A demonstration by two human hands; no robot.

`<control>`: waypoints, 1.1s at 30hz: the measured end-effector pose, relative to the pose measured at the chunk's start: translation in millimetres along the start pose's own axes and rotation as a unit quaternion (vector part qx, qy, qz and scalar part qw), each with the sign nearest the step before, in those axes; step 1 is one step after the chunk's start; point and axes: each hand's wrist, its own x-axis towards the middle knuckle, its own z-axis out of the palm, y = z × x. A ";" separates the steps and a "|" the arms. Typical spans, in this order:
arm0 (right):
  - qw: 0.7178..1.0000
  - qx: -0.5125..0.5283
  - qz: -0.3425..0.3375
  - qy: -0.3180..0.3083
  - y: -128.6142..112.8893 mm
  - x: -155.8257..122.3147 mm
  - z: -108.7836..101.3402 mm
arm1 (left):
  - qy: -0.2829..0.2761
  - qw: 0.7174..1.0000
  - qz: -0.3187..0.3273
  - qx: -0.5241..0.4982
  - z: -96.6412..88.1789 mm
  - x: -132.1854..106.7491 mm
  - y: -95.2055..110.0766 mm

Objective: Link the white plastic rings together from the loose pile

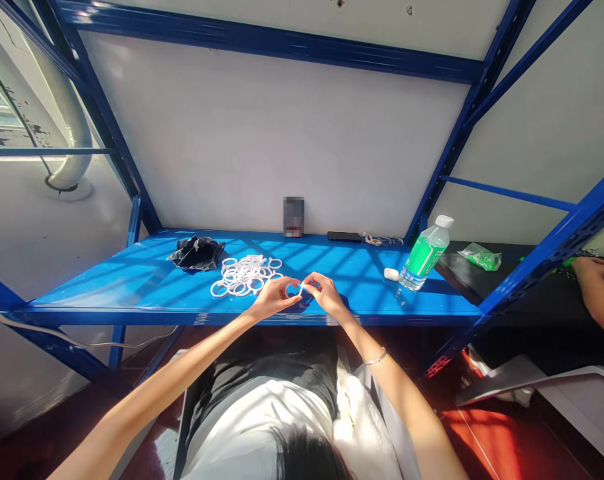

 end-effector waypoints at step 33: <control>0.999 0.049 0.010 -0.015 3.4 2.2 2.8 | 0.015 0.999 0.042 0.026 6.2 -0.4 -8.3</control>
